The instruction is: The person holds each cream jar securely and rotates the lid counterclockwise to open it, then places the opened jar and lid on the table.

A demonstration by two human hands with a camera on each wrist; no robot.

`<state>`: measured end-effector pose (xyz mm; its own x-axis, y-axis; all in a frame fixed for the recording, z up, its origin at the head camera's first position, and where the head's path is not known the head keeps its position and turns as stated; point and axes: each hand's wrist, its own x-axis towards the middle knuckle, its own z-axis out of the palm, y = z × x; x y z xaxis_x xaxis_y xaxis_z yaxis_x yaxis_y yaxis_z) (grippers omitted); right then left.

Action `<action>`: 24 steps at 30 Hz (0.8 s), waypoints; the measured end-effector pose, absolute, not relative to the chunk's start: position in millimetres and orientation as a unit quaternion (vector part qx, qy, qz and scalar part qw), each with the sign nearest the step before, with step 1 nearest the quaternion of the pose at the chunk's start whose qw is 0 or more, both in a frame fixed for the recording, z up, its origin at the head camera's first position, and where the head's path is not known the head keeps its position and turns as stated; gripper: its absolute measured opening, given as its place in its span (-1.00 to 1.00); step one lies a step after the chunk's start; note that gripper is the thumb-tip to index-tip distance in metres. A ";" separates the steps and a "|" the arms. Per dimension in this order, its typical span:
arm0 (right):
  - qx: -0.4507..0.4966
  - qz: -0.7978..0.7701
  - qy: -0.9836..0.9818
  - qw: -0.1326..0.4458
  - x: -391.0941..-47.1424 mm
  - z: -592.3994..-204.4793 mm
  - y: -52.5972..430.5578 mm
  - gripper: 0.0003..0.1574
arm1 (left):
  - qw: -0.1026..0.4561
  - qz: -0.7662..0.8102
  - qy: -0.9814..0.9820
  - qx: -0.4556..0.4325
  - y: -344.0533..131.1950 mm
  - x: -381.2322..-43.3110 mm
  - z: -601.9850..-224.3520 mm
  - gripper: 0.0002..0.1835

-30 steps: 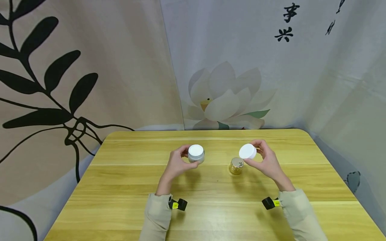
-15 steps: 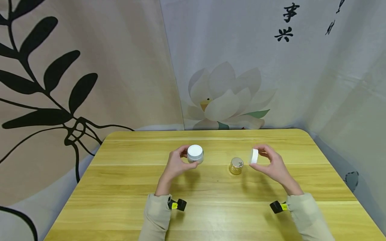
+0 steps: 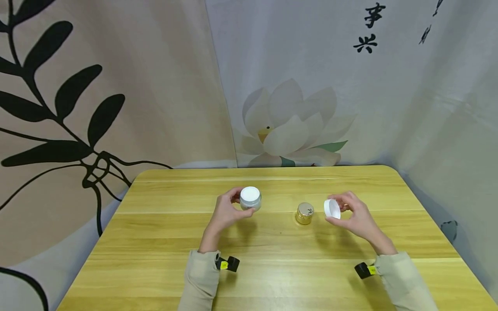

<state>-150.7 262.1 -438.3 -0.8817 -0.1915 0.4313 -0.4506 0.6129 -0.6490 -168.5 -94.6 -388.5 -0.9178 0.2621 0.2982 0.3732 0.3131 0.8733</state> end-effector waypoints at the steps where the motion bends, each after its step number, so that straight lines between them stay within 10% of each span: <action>1: 0.182 0.394 -0.887 0.160 -150.7 -439.5 263.4 -0.36 | 0.051 -0.552 -0.809 -0.197 -94.9 -168.4 -388.4 -0.46; 24: 0.202 0.319 -0.920 0.102 -137.1 -465.3 276.1 -0.34 | 0.059 -0.543 -0.815 -0.193 -99.8 -168.2 -390.9 -0.46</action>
<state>-137.1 276.1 -465.3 -0.8977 -0.3072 0.3159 -0.4368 0.7147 -0.5462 -168.2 -99.8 -390.9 -0.9182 0.2512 0.3061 0.3792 0.3350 0.8625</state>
